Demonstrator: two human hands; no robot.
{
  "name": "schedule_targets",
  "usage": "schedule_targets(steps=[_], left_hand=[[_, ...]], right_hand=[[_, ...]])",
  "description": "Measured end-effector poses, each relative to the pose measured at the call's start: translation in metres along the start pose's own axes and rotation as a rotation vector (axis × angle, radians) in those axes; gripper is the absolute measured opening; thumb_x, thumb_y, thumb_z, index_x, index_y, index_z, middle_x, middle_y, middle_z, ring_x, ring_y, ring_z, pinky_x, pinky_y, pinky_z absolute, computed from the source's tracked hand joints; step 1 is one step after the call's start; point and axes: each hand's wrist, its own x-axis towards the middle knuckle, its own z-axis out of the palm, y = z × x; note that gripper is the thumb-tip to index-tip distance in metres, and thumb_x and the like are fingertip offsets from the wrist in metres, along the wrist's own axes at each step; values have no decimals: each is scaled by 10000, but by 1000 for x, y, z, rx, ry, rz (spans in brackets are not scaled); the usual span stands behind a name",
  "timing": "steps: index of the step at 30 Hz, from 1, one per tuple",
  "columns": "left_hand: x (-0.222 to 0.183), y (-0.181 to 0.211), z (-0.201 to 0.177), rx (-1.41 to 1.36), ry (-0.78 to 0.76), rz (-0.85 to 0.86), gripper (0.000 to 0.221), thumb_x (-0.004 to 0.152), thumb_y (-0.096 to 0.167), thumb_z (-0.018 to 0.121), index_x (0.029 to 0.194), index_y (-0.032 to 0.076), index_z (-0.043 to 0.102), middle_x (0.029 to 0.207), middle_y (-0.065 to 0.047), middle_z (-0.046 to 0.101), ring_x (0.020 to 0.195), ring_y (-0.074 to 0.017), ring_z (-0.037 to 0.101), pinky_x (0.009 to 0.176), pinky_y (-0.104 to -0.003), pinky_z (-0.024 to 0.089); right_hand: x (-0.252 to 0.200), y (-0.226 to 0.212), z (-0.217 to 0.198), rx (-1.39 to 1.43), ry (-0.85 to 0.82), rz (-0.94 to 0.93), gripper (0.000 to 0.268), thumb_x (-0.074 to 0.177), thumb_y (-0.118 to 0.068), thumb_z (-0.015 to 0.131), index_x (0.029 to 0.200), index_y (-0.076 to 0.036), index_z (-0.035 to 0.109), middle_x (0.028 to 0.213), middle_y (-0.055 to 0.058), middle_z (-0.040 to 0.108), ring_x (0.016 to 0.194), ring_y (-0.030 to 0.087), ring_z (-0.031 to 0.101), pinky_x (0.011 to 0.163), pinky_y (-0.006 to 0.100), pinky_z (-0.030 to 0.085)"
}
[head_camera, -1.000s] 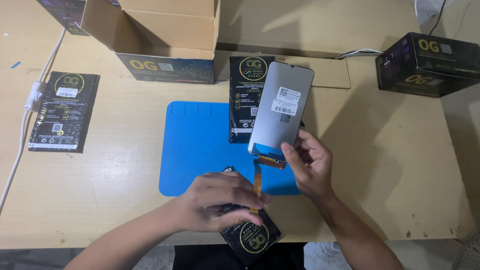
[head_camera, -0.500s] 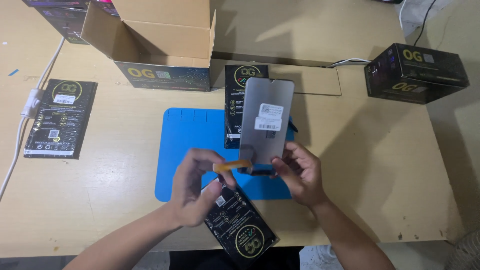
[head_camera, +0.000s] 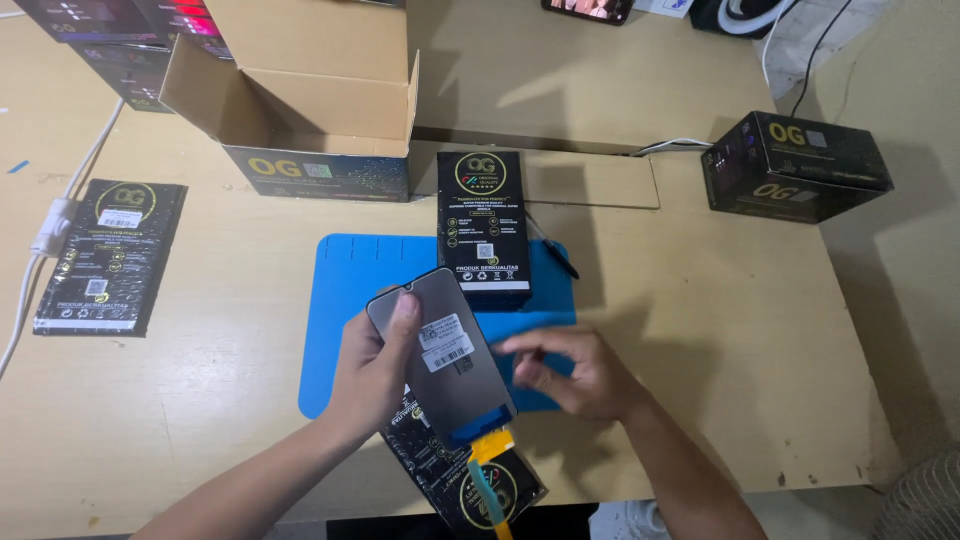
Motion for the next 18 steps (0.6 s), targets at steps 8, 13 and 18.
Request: schedule_targets(steps=[8,13,18], left_hand=[[10,74,19,114,-270,-327,343,953,280,655,1087,-20,755,718,-175,749,543,-204,695,433,-309,588],[9,67,6,139,-451,-419,350,939,161,655,1232,-18,724,834,-210,752,620,-252,705,495,-353,655],[9,67,-10,93,-422,-602,371,934,94,625,1289,7,687,957,-269,746,763,-356,745,607,-469,689]], right_hand=[[12,42,-57,-754,434,150,268,947,-148,745,1196,-50,738,938,118,718,813,282,725,675,364,583],[19,49,-53,-761,273,486,468,925,-107,688,1374,17,639,1147,218,660,1039,400,682,889,473,562],[16,78,-58,-925,227,396,279,993,-140,587,1173,7,742,1081,223,681,1012,413,692,882,470,562]])
